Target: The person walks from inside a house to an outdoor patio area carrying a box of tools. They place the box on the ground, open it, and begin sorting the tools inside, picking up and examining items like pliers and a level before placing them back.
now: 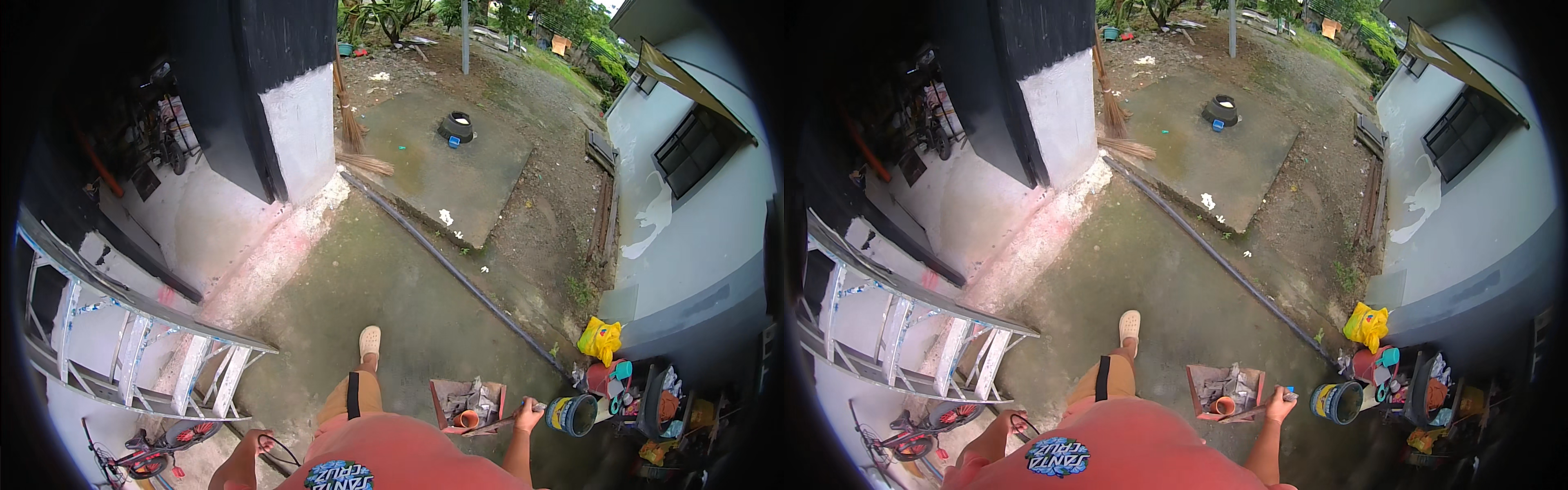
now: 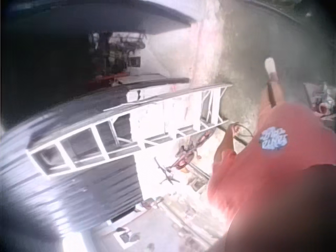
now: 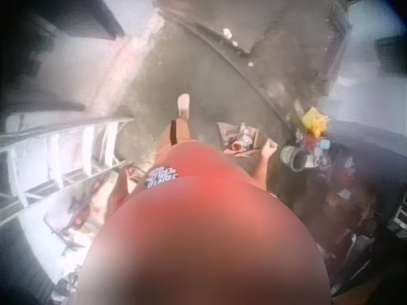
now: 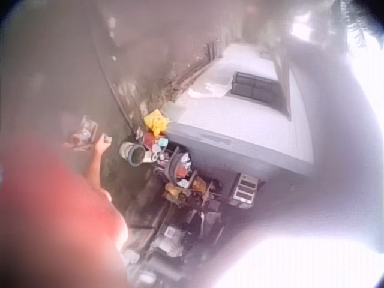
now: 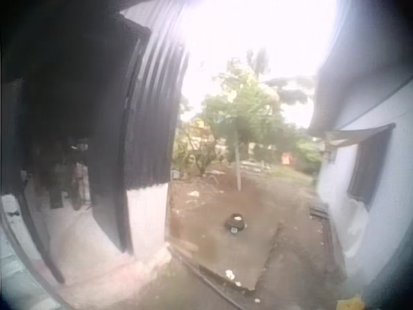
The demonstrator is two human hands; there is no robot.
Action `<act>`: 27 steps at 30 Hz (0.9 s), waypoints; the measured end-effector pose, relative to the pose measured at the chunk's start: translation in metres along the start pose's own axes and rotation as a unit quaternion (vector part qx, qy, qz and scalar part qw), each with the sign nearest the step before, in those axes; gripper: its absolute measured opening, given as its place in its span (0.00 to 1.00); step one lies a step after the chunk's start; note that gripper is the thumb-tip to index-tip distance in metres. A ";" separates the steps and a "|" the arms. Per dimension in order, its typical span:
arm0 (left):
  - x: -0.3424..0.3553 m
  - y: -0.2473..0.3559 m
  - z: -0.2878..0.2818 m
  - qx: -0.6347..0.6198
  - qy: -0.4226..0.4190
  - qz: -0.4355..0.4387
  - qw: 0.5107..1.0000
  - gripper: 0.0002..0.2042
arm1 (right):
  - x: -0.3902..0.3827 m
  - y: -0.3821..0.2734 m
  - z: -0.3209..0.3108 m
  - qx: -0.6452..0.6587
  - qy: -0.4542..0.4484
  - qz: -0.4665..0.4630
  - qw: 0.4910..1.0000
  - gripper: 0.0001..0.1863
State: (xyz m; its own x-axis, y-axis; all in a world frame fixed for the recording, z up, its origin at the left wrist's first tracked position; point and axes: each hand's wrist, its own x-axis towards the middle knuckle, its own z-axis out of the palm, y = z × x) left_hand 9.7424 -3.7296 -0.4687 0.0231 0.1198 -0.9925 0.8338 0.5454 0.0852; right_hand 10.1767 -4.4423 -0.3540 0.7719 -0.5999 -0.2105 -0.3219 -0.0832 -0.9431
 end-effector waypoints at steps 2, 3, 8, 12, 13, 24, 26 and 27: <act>0.019 0.063 0.028 -0.131 0.026 -0.006 0.991 0.11 | 0.066 -0.032 0.072 0.000 0.015 0.016 1.000 0.14; 0.035 0.111 0.049 -0.081 0.033 0.000 0.996 0.08 | 0.101 -0.051 0.107 0.002 -0.049 -0.058 0.997 0.14; 0.079 0.522 0.185 0.530 0.093 0.181 0.823 0.17 | 0.254 -0.141 0.305 -0.054 -0.076 -0.010 0.996 0.12; -0.046 0.906 0.337 0.402 0.192 0.466 0.764 0.25 | 0.378 -0.230 0.438 -0.023 -0.071 -0.057 0.996 0.12; -0.095 0.995 0.371 0.402 0.206 0.520 0.725 0.25 | 0.411 -0.250 0.468 -0.012 -0.073 -0.068 0.995 0.12; -0.451 1.652 0.488 0.458 0.713 0.479 0.228 0.36 | 0.815 -0.324 0.966 -0.106 -0.210 -0.058 0.970 0.12; -0.491 1.734 0.479 0.486 0.719 0.454 0.204 0.46 | 0.859 -0.351 1.079 -0.160 -0.210 -0.062 0.962 0.15; -0.506 1.766 0.471 0.496 0.709 0.491 0.100 0.51 | 0.876 -0.374 1.138 -0.189 -0.218 -0.082 0.954 0.15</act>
State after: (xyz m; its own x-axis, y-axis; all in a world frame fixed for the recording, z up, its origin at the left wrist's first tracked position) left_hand 11.4632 -3.2175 0.1426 0.8481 0.0930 0.5215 0.4737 -0.5740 -0.6680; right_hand 11.5975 -4.0312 -0.4792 0.9569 -0.1731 -0.2333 -0.2887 -0.4769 -0.8302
